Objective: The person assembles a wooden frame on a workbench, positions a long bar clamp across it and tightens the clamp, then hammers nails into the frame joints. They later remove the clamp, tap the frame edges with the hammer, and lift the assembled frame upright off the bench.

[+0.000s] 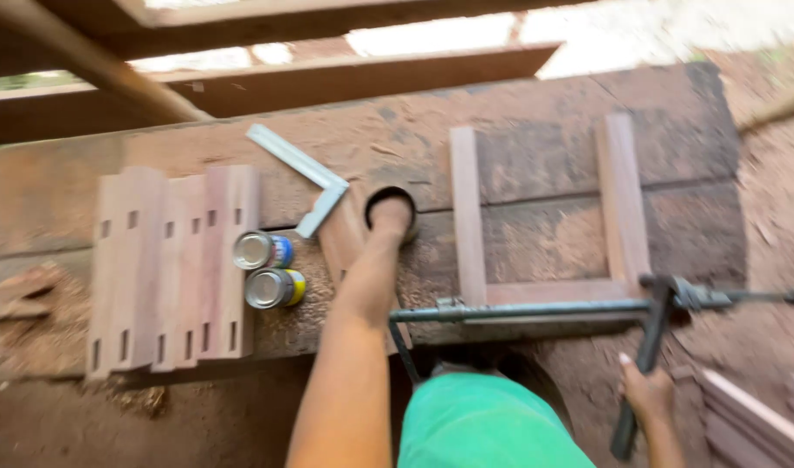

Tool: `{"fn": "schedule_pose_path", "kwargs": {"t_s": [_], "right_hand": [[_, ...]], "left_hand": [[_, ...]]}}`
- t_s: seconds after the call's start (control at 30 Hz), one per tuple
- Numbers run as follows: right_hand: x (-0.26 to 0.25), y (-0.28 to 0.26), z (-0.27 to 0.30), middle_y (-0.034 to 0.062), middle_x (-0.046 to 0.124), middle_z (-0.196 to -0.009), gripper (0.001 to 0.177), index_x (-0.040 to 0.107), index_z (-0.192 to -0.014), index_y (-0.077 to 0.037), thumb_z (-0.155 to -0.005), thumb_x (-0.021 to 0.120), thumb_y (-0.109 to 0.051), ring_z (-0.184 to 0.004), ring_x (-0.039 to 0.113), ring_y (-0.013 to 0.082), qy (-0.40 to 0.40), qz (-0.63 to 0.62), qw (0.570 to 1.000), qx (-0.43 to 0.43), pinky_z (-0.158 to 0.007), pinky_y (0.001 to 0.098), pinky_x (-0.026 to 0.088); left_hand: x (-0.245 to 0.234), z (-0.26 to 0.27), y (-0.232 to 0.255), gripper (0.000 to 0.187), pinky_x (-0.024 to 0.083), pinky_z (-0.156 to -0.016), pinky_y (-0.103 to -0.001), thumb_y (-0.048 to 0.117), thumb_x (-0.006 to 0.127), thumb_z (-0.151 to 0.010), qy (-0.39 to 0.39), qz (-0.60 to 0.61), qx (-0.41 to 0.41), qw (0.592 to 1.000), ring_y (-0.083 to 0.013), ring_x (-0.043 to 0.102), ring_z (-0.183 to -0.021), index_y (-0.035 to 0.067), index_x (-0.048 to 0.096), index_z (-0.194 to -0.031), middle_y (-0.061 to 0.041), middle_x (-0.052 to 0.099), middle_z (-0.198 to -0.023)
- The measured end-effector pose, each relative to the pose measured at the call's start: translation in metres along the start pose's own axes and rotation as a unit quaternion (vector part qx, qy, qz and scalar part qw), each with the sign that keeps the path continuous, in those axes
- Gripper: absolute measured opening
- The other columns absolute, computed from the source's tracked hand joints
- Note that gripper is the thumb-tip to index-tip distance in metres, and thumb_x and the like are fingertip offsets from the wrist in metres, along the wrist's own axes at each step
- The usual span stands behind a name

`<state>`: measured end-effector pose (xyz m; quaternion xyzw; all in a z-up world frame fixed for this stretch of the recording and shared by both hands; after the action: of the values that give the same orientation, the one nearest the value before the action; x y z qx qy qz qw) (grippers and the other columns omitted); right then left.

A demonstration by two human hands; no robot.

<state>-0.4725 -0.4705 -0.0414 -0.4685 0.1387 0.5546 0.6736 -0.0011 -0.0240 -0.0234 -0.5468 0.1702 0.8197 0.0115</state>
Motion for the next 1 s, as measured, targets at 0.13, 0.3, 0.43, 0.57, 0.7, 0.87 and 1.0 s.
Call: {"fn": "schedule_pose_path", "kwargs": {"t_s": [0.13, 0.3, 0.43, 0.57, 0.7, 0.87, 1.0], "right_hand": [[-0.002, -0.042, 0.038, 0.0102, 0.063, -0.061, 0.038, 0.062, -0.073, 0.001, -0.094, 0.075, -0.028, -0.05, 0.061, 0.0188, 0.018, 0.002, 1.0, -0.017, -0.047, 0.0352, 0.047], [0.0, -0.031, 0.025, 0.0074, 0.061, -0.062, 0.034, 0.061, -0.074, 0.0, -0.093, 0.074, -0.026, -0.049, 0.058, 0.0176, 0.011, -0.075, 0.997, -0.025, -0.046, 0.0343, 0.045], [-0.011, -0.038, 0.031, 0.0059, 0.06, -0.061, 0.033, 0.058, -0.074, -0.002, -0.091, 0.074, -0.026, -0.048, 0.057, 0.0162, -0.03, -0.098, 0.995, -0.02, -0.045, 0.0337, 0.047], [-0.011, -0.029, 0.027, 0.0069, 0.06, -0.062, 0.033, 0.059, -0.075, -0.001, -0.092, 0.073, -0.026, -0.049, 0.057, 0.0165, -0.062, -0.074, 0.995, 0.003, -0.044, 0.0349, 0.046], [-0.012, -0.018, 0.023, 0.0098, 0.06, -0.063, 0.04, 0.06, -0.076, 0.004, -0.097, 0.073, -0.028, -0.05, 0.057, 0.019, -0.06, -0.067, 0.996, -0.025, -0.047, 0.0348, 0.044], [-0.025, -0.027, 0.024, 0.009, 0.062, -0.064, 0.032, 0.062, -0.083, 0.001, -0.095, 0.075, -0.027, -0.053, 0.059, 0.0179, -0.051, -0.033, 0.997, -0.049, -0.048, 0.0337, 0.046], [-0.029, -0.016, 0.015, 0.0101, 0.062, -0.065, 0.034, 0.061, -0.084, 0.001, -0.095, 0.073, -0.029, -0.052, 0.059, 0.0192, -0.072, -0.037, 0.995, -0.054, -0.048, 0.0361, 0.047]], "left_hand": [[0.033, -0.009, 0.049, 0.025, 0.055, -0.094, -0.051, 0.01, 0.061, -0.088, -0.062, 0.003, 0.032, 0.998, -0.0381, 0.07, -0.107, 0.009, 0.081, -0.104, -0.02, 0.075, -0.111], [0.026, -0.026, 0.064, 0.027, 0.056, -0.092, -0.051, 0.01, 0.059, -0.091, -0.093, 0.005, 0.033, 0.995, -0.0394, 0.071, -0.108, 0.006, 0.08, -0.107, -0.022, 0.073, -0.115], [0.009, -0.013, 0.018, 0.028, 0.057, -0.091, -0.051, 0.01, 0.057, -0.093, -0.123, -0.007, -0.008, 0.992, -0.0405, 0.071, -0.109, 0.004, 0.079, -0.11, -0.024, 0.072, -0.118], [-0.033, 0.026, 0.007, 0.024, 0.057, -0.09, -0.052, 0.012, 0.06, -0.09, -0.009, 0.009, 0.005, 1.0, -0.0379, 0.072, -0.103, 0.006, 0.079, -0.104, -0.021, 0.073, -0.112], [-0.057, 0.063, 0.009, 0.019, 0.056, -0.089, -0.054, 0.014, 0.064, -0.087, 0.137, 0.025, 0.039, 0.99, -0.0344, 0.073, -0.095, 0.009, 0.079, -0.097, -0.018, 0.075, -0.103], [-0.069, 0.097, 0.036, 0.012, 0.054, -0.088, -0.056, 0.016, 0.07, -0.082, 0.327, 0.05, 0.092, 0.939, -0.0299, 0.074, -0.084, 0.012, 0.079, -0.088, -0.014, 0.077, -0.092], [-0.039, 0.127, 0.077, 0.012, 0.058, -0.079, -0.043, 0.013, 0.068, -0.088, 0.278, 0.248, 0.114, 0.921, -0.0221, 0.073, -0.079, 0.008, 0.078, -0.094, -0.011, 0.077, -0.091]]}}
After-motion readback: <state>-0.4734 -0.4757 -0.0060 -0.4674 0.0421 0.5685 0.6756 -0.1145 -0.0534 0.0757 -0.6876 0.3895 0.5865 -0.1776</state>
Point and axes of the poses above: each hand's wrist, its own z-axis away from the middle knuckle, its own x-axis out of the palm, y = z × x, the point moved 1 cm from there along -z, towards the middle knuckle
